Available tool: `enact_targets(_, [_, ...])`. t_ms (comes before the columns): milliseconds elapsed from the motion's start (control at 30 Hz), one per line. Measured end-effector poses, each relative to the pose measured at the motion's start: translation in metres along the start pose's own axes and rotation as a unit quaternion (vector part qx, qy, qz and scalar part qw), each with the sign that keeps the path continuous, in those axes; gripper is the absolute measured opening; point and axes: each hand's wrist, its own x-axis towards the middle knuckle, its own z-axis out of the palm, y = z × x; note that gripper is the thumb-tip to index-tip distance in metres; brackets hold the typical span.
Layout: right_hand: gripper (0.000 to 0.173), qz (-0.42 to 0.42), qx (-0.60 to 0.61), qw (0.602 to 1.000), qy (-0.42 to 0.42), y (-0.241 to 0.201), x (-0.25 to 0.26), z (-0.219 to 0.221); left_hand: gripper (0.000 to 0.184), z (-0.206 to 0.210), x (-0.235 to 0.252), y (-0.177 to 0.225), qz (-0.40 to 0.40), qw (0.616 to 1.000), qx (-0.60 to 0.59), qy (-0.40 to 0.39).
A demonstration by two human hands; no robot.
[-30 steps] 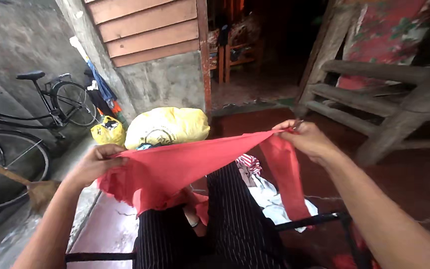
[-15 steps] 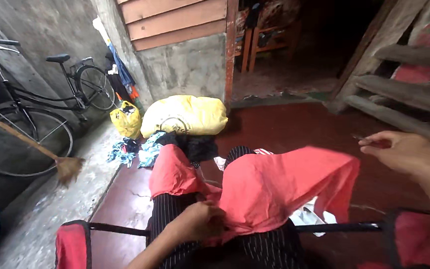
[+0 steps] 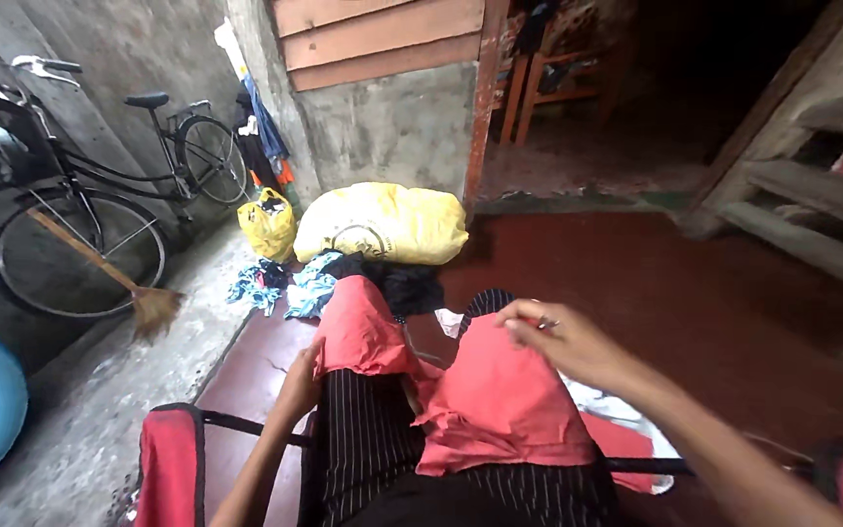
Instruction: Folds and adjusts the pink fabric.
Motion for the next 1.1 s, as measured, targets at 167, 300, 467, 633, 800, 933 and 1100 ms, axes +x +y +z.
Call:
enact_targets(167, [0.024,-0.024,-0.011,0.992,-0.123,-0.024,0.021,0.068,0.067,0.003,0.001,-0.005,-0.025,0.999,-0.025,-0.034])
enact_targets(300, [0.029,-0.022,-0.057,0.992,-0.109,-0.041,0.049,0.118,0.038,0.010,-0.002,-0.004,-0.038,0.998,-0.003,0.043])
enact_targets(467, [0.036,0.031,-0.120,0.986,-0.115,-0.042,0.070,0.167,0.024,-0.004,-0.001,0.001,-0.015,0.984,-0.047,0.174])
enact_targets(633, [0.018,0.041,-0.093,0.985,-0.138,-0.044,0.081,0.154,0.020,-0.064,0.007,0.034,0.105,0.974,0.050,0.197])
enact_targets(800, [0.011,0.012,-0.117,0.993,-0.020,-0.056,0.117,0.082,0.017,-0.137,0.040,0.095,0.254,0.952,0.103,0.132])
enact_targets(933, [0.014,0.003,-0.174,0.984,0.035,-0.087,0.146,0.024,0.016,-0.186,0.072,0.158,0.298,0.941,0.108,0.121])
enact_targets(1100, [0.017,-0.060,-0.152,0.977,0.135,-0.114,0.166,-0.010,0.022,-0.220,0.102,0.220,0.333,0.930,0.070,0.141])
